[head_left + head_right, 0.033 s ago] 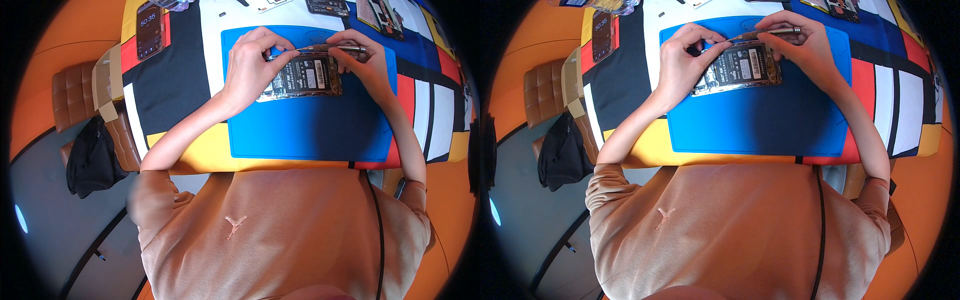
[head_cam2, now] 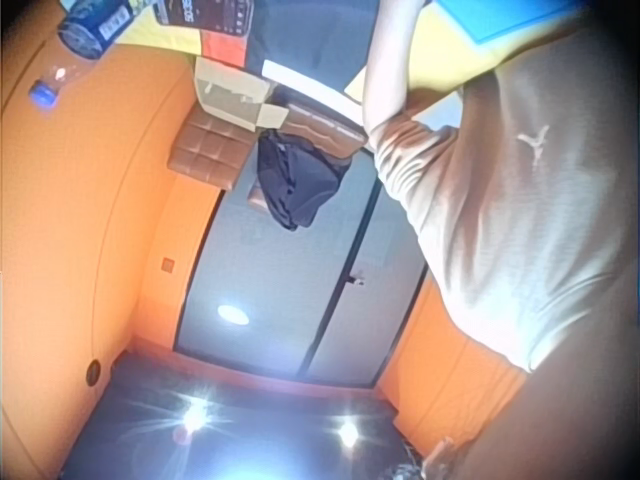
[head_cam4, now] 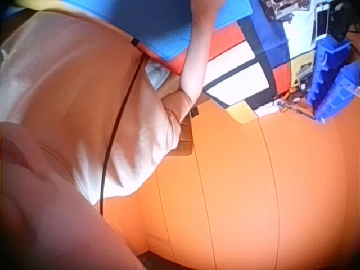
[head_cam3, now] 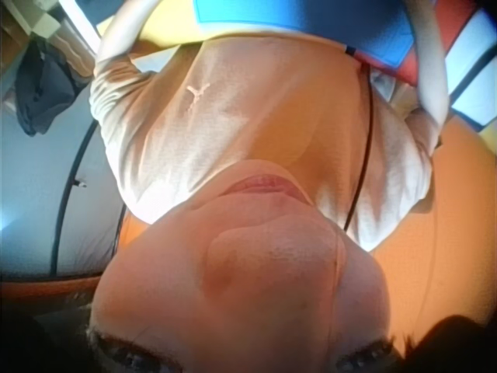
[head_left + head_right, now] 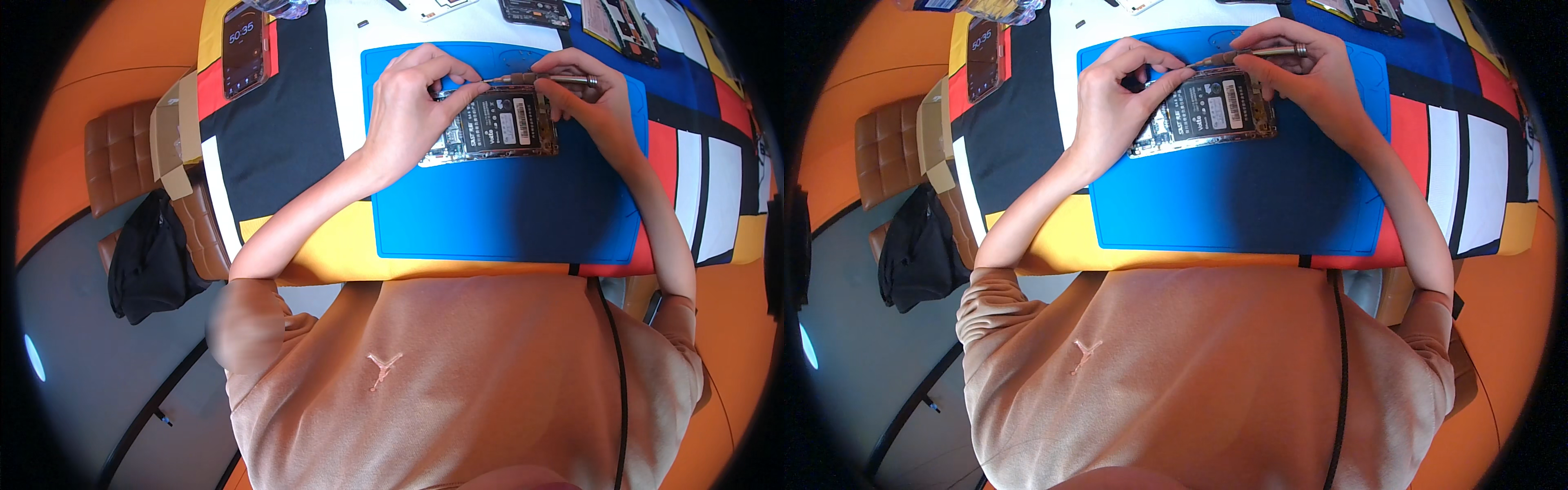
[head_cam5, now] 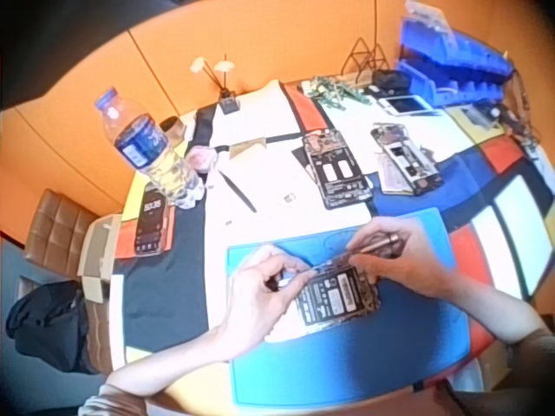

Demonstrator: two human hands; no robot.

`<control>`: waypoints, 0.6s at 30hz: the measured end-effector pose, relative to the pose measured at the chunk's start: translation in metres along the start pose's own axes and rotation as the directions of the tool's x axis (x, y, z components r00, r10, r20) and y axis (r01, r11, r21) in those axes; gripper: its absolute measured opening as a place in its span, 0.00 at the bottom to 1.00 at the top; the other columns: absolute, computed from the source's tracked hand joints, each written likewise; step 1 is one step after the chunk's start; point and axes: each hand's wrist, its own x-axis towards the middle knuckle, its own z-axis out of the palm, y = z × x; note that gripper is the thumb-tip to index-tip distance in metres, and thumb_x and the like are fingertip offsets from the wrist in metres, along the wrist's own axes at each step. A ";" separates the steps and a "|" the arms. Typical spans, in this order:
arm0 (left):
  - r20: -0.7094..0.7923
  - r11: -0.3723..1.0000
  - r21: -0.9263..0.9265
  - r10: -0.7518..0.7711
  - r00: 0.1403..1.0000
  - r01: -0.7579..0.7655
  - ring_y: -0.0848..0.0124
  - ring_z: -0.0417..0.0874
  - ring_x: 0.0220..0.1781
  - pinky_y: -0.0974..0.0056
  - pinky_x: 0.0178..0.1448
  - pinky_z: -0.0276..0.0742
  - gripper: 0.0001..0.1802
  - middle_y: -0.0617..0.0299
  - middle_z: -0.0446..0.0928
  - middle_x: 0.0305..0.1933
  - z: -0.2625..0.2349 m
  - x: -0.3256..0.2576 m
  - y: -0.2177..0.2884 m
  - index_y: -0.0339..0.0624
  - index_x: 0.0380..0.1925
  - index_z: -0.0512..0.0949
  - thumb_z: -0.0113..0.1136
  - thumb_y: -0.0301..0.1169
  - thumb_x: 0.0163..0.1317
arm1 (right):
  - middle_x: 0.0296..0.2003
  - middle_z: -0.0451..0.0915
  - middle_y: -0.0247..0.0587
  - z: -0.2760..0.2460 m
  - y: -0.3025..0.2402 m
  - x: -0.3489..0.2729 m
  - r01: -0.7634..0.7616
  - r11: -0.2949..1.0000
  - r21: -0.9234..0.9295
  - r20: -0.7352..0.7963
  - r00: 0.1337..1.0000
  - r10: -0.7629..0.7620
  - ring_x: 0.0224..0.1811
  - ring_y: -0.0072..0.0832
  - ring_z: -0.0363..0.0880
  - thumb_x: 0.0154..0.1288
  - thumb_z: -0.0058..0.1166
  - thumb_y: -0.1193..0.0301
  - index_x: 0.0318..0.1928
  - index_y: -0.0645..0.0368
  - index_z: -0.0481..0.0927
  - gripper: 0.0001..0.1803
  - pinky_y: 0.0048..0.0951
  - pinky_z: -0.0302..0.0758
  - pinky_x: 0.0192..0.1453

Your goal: The person uses a screwdriver to remove screws from a disassembled smartphone motherboard placed on a blue mat. The person repeatedly unscrews and sets aside small screws while stabilizing the board with the other hand.

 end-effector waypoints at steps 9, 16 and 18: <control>-0.033 0.995 -0.037 0.092 0.995 -0.094 0.65 0.78 0.42 0.62 0.46 0.73 0.16 0.59 0.79 0.43 0.002 0.002 0.003 0.41 0.42 0.84 0.74 0.33 0.55 | 0.35 0.83 0.31 -0.008 0.004 -0.002 0.083 0.996 -0.011 -0.143 0.986 -0.084 0.29 0.14 0.77 0.72 0.58 0.68 0.52 0.58 0.82 0.12 0.16 0.70 0.32; 0.193 0.926 0.054 0.357 0.914 -0.373 0.60 0.76 0.59 0.58 0.62 0.70 0.20 0.59 0.77 0.58 0.005 -0.003 0.012 0.45 0.51 0.82 0.69 0.37 0.60 | 0.35 0.77 0.35 -0.017 0.021 -0.009 0.322 0.915 -0.244 -0.245 0.892 -0.380 0.30 0.15 0.74 0.79 0.45 0.71 0.49 0.62 0.76 0.09 0.17 0.68 0.34; 0.260 0.916 0.049 0.374 0.890 -0.399 0.60 0.75 0.62 0.57 0.63 0.69 0.21 0.60 0.75 0.62 0.007 -0.003 0.012 0.46 0.53 0.80 0.68 0.36 0.60 | 0.36 0.76 0.35 -0.019 0.025 -0.009 0.348 0.889 -0.297 -0.207 0.886 -0.415 0.30 0.15 0.71 0.80 0.43 0.72 0.48 0.62 0.75 0.09 0.17 0.68 0.34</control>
